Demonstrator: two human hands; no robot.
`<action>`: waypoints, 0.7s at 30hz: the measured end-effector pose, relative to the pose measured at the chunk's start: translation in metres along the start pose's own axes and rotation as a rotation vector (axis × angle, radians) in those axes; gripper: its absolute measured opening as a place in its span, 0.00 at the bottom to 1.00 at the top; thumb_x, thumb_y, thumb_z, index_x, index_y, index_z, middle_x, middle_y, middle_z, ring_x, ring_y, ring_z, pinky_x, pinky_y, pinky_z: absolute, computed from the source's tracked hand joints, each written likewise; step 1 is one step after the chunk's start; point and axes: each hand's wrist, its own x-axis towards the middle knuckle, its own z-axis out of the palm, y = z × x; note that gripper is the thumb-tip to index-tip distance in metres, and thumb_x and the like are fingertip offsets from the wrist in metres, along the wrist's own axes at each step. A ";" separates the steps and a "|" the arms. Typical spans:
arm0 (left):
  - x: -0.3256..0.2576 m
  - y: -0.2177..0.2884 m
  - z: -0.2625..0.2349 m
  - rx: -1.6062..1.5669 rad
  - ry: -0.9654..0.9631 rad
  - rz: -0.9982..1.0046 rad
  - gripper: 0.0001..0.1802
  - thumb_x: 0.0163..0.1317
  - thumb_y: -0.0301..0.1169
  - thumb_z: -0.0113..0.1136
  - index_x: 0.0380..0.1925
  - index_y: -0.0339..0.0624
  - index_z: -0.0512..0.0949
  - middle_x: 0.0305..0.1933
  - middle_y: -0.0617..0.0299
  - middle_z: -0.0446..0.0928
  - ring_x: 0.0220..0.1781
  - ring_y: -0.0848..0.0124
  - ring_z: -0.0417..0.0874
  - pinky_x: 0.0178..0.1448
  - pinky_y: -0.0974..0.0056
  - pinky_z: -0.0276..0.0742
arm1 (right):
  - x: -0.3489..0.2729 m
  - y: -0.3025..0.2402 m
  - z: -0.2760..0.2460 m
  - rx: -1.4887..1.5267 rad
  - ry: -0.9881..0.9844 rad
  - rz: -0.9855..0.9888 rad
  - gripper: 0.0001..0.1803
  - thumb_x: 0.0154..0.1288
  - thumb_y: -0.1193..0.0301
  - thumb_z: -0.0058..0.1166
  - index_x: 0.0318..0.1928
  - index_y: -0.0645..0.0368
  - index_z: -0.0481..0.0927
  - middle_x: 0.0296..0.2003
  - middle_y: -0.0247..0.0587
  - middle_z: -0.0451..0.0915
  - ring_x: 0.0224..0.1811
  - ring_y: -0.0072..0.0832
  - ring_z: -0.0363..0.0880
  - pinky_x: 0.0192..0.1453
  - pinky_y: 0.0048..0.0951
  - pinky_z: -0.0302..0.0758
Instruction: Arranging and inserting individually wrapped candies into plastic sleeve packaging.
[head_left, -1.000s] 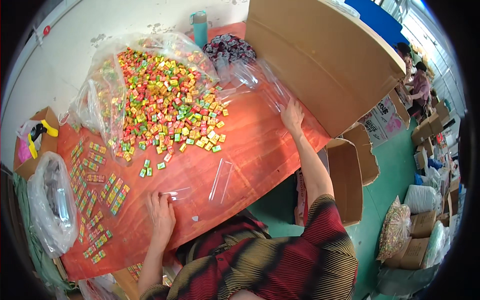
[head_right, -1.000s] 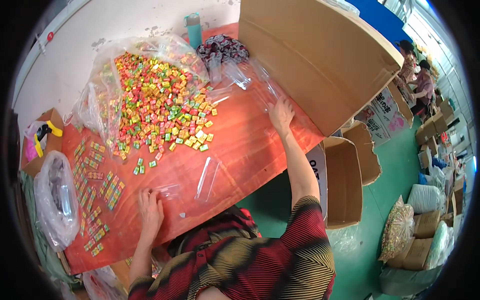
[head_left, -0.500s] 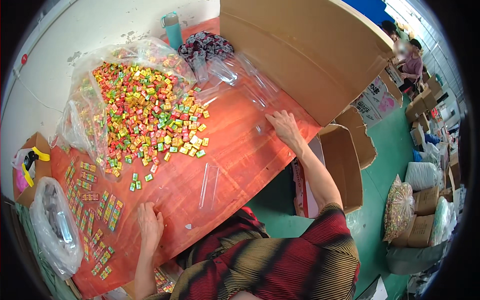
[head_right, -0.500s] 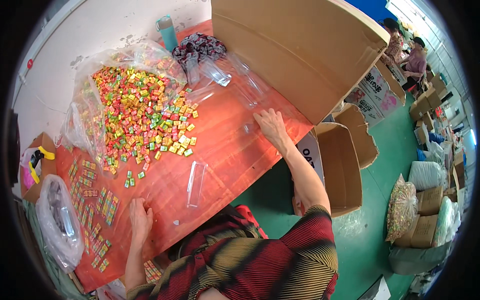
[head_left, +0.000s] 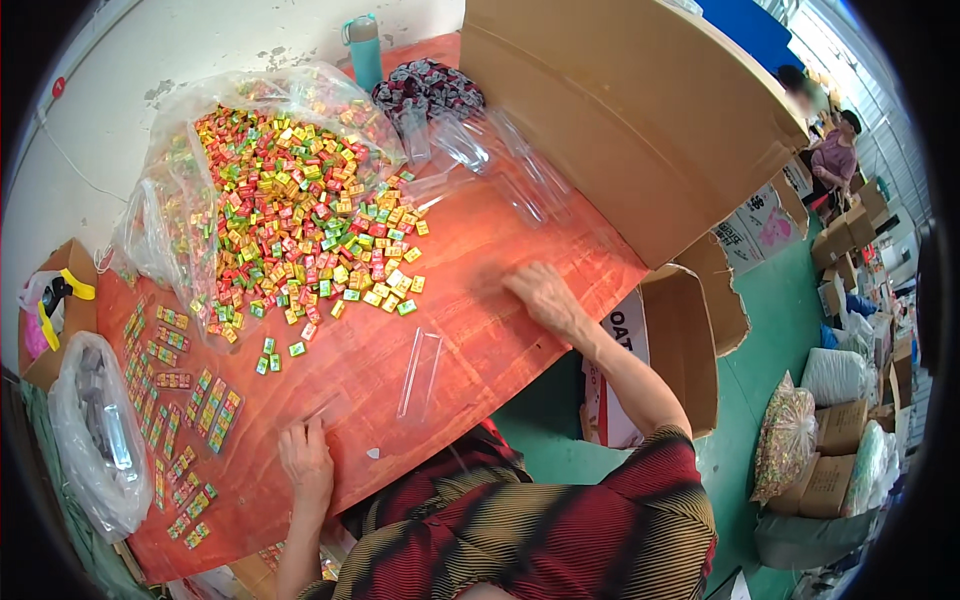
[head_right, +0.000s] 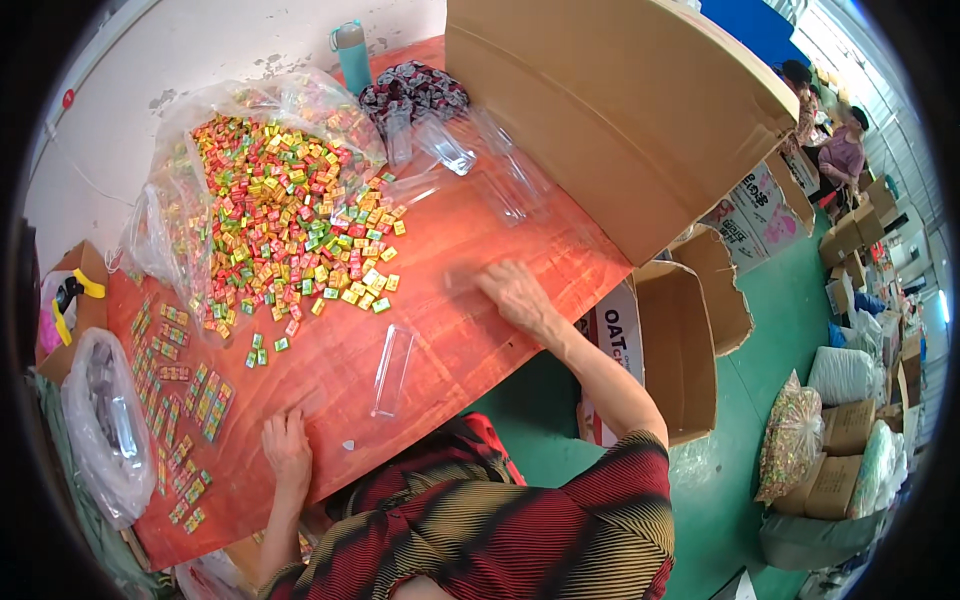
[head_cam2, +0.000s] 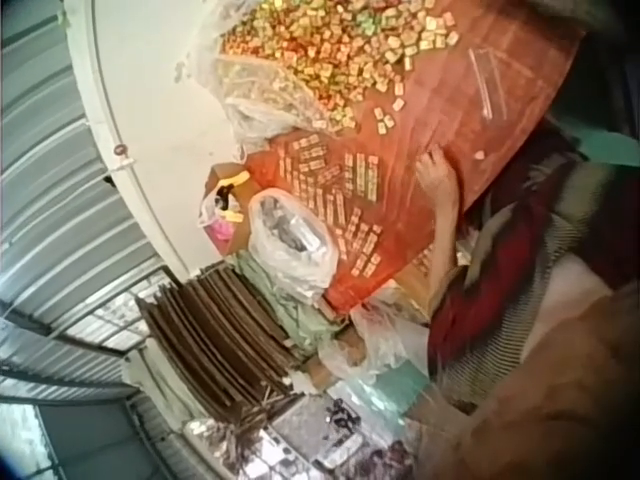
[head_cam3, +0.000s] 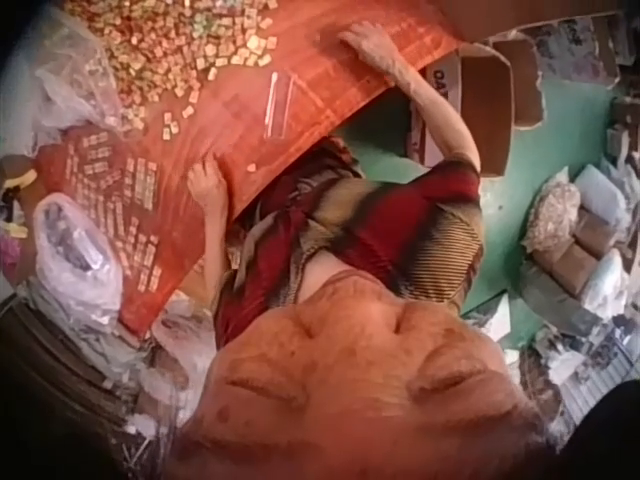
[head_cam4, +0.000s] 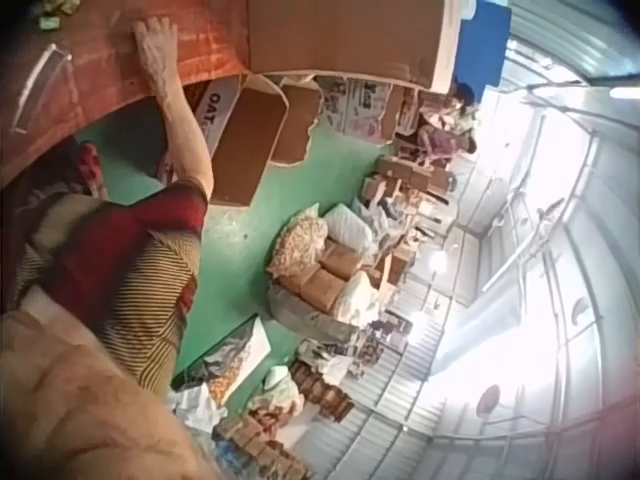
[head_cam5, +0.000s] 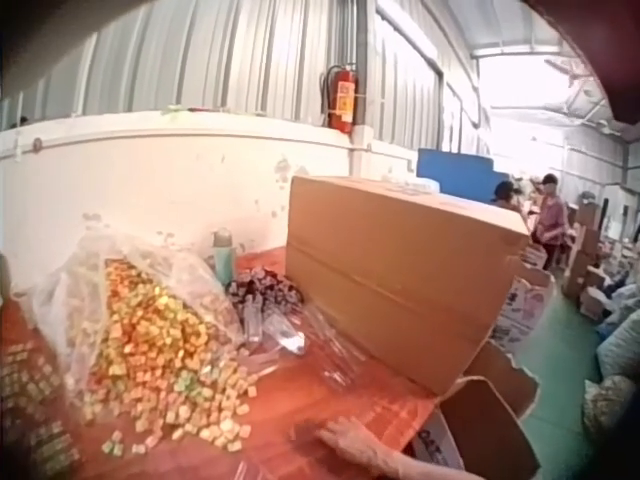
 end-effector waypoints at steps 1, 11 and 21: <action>-0.001 0.007 -0.003 -0.049 -0.022 -0.028 0.14 0.50 0.28 0.58 0.38 0.40 0.75 0.37 0.54 0.69 0.40 0.57 0.70 0.43 0.55 0.67 | -0.002 -0.003 0.002 0.013 -0.015 -0.055 0.17 0.50 0.77 0.46 0.43 0.57 0.73 0.35 0.44 0.74 0.41 0.39 0.72 0.47 0.36 0.67; -0.006 0.017 -0.005 -0.186 -0.018 -0.104 0.19 0.49 0.29 0.60 0.42 0.37 0.72 0.48 0.46 0.66 0.53 0.48 0.65 0.57 0.48 0.60 | 0.069 0.088 0.024 -0.287 0.216 0.570 0.24 0.54 0.59 0.55 0.50 0.57 0.72 0.48 0.46 0.73 0.57 0.46 0.64 0.53 0.43 0.69; -0.009 0.016 -0.008 -0.213 -0.045 -0.128 0.19 0.49 0.28 0.59 0.43 0.36 0.72 0.50 0.46 0.66 0.54 0.48 0.64 0.58 0.48 0.59 | 0.026 0.052 0.011 0.212 -0.027 0.210 0.13 0.55 0.68 0.54 0.42 0.51 0.79 0.51 0.42 0.71 0.55 0.42 0.67 0.56 0.42 0.65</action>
